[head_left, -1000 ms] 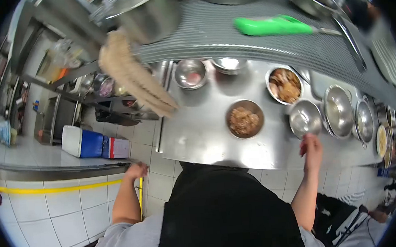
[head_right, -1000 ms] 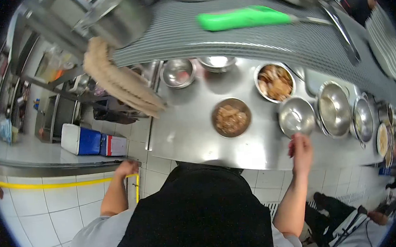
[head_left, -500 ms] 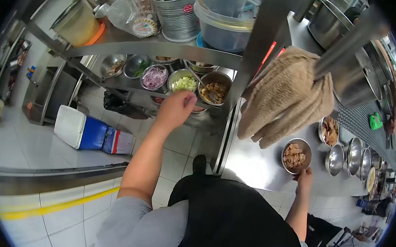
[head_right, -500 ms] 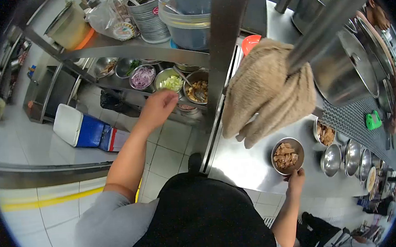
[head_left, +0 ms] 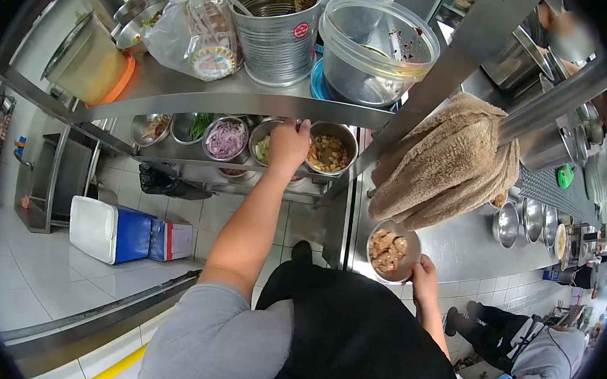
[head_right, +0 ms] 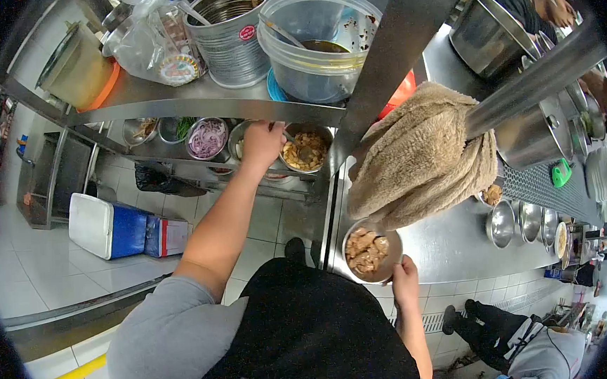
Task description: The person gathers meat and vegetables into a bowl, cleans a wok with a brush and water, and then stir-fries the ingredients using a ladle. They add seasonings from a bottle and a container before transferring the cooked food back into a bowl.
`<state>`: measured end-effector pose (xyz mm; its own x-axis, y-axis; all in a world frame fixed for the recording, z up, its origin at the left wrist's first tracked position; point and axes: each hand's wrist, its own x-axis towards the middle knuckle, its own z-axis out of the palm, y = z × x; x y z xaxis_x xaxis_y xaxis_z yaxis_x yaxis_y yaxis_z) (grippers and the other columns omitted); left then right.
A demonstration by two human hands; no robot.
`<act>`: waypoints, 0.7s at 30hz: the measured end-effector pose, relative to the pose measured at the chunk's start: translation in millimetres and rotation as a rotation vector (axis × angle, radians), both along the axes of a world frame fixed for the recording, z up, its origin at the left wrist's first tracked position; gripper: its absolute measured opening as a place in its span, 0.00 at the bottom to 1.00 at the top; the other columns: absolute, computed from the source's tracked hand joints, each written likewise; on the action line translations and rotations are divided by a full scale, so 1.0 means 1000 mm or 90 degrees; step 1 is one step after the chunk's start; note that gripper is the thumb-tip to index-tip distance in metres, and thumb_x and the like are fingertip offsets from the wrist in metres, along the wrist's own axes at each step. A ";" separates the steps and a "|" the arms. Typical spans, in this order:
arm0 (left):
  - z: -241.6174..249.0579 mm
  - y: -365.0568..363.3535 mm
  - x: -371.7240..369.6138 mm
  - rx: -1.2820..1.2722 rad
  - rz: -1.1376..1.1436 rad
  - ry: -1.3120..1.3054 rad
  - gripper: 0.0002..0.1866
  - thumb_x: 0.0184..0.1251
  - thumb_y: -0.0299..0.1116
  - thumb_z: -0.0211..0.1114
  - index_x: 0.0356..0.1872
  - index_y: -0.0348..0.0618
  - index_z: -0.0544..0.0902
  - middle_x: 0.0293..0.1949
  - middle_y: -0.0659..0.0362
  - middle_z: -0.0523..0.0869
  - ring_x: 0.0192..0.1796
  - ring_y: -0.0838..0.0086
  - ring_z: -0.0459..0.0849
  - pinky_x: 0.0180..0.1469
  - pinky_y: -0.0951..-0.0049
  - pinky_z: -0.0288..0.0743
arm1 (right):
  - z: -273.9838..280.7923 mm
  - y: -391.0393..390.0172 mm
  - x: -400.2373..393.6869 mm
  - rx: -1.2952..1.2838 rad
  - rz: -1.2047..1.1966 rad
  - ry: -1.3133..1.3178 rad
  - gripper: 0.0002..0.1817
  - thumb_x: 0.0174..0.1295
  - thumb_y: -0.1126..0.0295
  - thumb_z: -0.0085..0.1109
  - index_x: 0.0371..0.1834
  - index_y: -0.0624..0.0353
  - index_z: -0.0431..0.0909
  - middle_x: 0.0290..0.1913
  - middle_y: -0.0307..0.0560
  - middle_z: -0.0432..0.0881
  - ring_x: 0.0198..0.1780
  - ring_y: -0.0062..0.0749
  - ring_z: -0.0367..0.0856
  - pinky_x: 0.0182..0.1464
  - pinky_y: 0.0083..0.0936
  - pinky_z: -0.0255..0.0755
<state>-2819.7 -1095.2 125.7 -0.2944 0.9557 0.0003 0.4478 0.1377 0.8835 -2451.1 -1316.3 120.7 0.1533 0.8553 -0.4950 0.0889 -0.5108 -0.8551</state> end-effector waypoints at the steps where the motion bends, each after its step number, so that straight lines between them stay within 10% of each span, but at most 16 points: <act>1: -0.001 -0.004 0.000 0.020 0.019 -0.011 0.16 0.66 0.40 0.58 0.36 0.33 0.81 0.26 0.46 0.85 0.31 0.55 0.85 0.39 0.59 0.77 | 0.001 0.003 -0.008 -0.003 0.008 -0.004 0.06 0.60 0.76 0.44 0.33 0.63 0.73 0.26 0.43 0.77 0.23 0.25 0.75 0.24 0.23 0.72; 11: 0.003 -0.020 -0.014 -0.028 0.128 -0.278 0.18 0.67 0.41 0.59 0.28 0.33 0.80 0.22 0.52 0.85 0.22 0.64 0.84 0.30 0.66 0.75 | 0.004 0.040 -0.051 0.007 0.121 0.001 0.05 0.61 0.76 0.45 0.33 0.65 0.72 0.26 0.45 0.77 0.22 0.27 0.75 0.24 0.23 0.73; 21: -0.012 -0.024 0.008 0.132 0.094 -0.053 0.17 0.69 0.40 0.58 0.30 0.33 0.81 0.23 0.51 0.85 0.26 0.62 0.84 0.32 0.65 0.75 | 0.007 0.043 -0.071 -0.003 0.163 -0.008 0.05 0.61 0.77 0.45 0.33 0.66 0.71 0.25 0.46 0.77 0.21 0.27 0.75 0.23 0.23 0.74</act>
